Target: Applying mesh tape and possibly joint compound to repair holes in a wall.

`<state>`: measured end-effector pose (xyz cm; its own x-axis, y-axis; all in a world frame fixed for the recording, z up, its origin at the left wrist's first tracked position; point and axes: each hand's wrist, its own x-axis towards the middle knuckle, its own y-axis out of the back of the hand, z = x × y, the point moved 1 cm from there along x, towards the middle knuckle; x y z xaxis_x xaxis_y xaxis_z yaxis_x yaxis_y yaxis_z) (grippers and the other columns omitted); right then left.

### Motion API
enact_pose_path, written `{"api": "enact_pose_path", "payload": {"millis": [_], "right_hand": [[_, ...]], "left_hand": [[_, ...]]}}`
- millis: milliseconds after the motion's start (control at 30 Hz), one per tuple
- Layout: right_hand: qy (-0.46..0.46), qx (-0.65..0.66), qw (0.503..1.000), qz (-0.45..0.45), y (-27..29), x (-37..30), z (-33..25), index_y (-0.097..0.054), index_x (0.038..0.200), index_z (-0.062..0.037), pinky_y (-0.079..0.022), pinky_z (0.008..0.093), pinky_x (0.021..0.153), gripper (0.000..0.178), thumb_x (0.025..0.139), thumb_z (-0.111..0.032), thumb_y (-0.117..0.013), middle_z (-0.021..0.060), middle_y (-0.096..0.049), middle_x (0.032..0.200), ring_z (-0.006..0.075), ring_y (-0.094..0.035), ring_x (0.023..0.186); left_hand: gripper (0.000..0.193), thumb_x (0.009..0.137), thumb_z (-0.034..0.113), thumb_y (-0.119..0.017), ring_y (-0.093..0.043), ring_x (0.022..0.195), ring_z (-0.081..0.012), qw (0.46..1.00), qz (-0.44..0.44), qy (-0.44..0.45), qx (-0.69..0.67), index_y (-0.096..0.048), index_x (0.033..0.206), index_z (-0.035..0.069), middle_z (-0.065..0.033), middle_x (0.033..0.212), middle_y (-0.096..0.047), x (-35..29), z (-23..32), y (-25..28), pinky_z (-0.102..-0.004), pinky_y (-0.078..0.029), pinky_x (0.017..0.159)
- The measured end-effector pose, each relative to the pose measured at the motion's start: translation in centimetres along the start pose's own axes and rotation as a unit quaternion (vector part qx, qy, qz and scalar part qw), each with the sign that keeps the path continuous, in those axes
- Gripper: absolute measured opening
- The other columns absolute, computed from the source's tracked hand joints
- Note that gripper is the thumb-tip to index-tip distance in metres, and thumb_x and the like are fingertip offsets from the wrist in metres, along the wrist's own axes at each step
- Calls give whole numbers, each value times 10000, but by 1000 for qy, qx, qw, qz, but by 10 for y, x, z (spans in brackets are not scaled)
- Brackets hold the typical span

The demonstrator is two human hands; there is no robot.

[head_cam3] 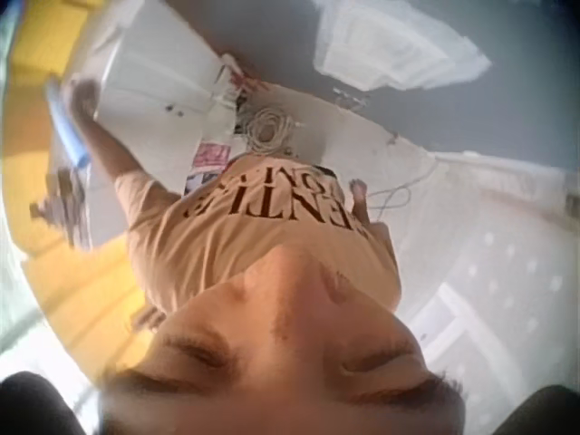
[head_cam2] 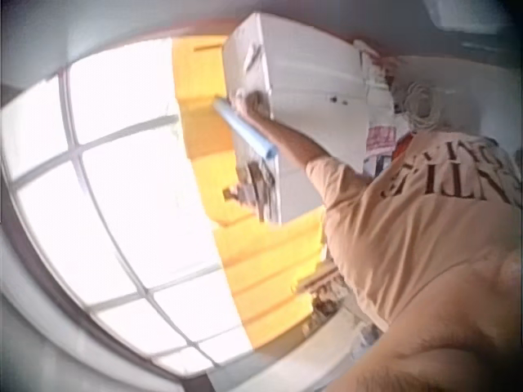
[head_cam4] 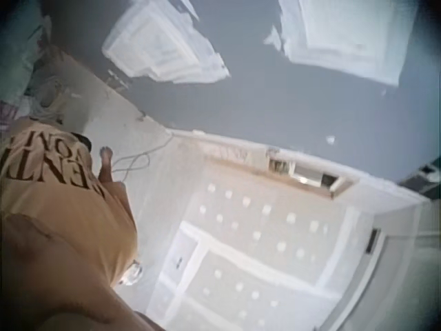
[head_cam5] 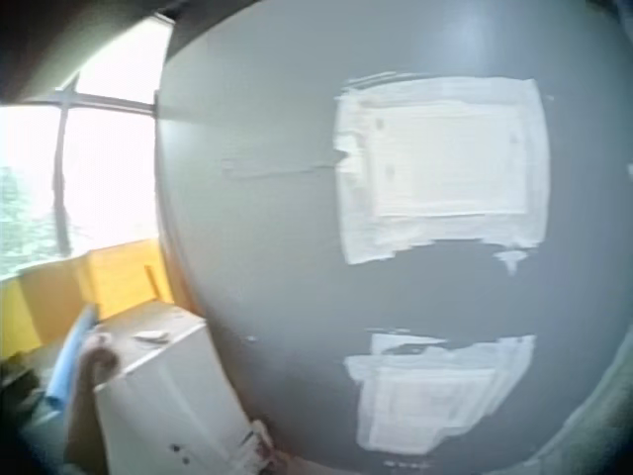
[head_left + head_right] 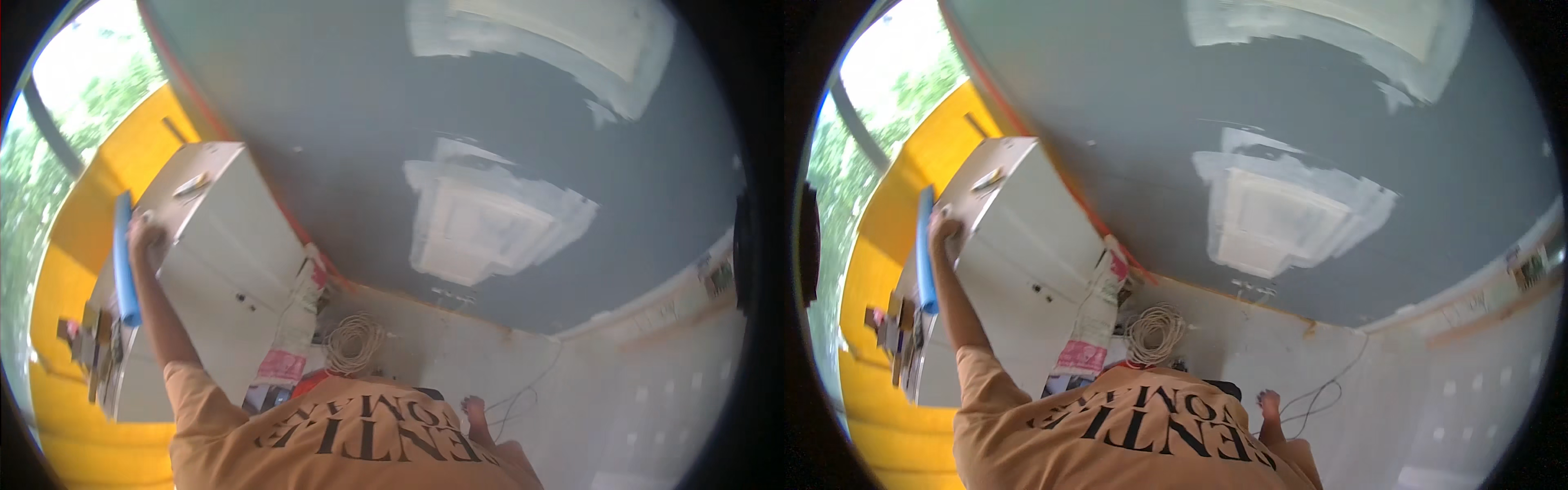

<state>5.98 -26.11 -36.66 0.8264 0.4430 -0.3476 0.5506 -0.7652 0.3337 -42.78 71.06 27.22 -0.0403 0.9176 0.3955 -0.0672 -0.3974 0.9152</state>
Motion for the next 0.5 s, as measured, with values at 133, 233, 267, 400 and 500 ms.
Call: {"api": "enact_pose_path", "payload": {"millis": [133, 233, 267, 400, 500], "right_hand": [[-196, 92, 976, 1, -49, 21, -118, -654, 1229, -12, -572, 341, 644, 273, 978, -114, -620, 109, -718, 960, 220, -715, 787], [-127, 56, 989, 50, -20, 14, -155, -682, 1110, -9, -535, 310, 619, 191, 964, -130, -658, 67, -711, 879, 167, -677, 713], [-107, -6, 993, 48, -17, 20, -175, -694, 1126, -9, -522, 304, 618, 213, 961, -141, -669, 53, -708, 865, 148, -659, 716], [33, 26, 999, 5, -31, 32, -286, -717, 1178, -20, -501, 287, 664, 257, 957, -151, -720, 21, -721, 899, 103, -634, 788], [79, 181, 976, -94, -42, 10, -398, -670, 1288, -24, -525, 275, 781, 350, 956, -108, -740, 43, -739, 1066, 107, -663, 931]], "left_hand": [[977, 744, 351, -828, -527, 1366, -420, 990, 133, -19, 42, -398, 1577, 78, -207, 1487, -542, 33, -54, 51, -509, -406, 1158], [937, 781, 310, -871, -538, 1338, -375, 961, 256, -51, -93, -411, 1559, 62, -187, 1477, -546, -65, 69, 133, -496, -413, 1134], [922, 793, 287, -883, -532, 1339, -349, 947, 285, -36, -146, -415, 1554, 60, -179, 1483, -539, -119, 117, 187, -488, -408, 1137], [852, 799, 138, -884, -559, 1278, -282, 845, 69, -174, -501, -420, 1508, 47, -150, 1355, -577, -225, 184, 199, -402, -435, 1104], [866, 761, 68, -889, -580, 1239, -263, 728, -180, -231, -620, -413, 1484, 87, -112, 1339, -551, -333, 241, 144, -371, -494, 1053]]}}
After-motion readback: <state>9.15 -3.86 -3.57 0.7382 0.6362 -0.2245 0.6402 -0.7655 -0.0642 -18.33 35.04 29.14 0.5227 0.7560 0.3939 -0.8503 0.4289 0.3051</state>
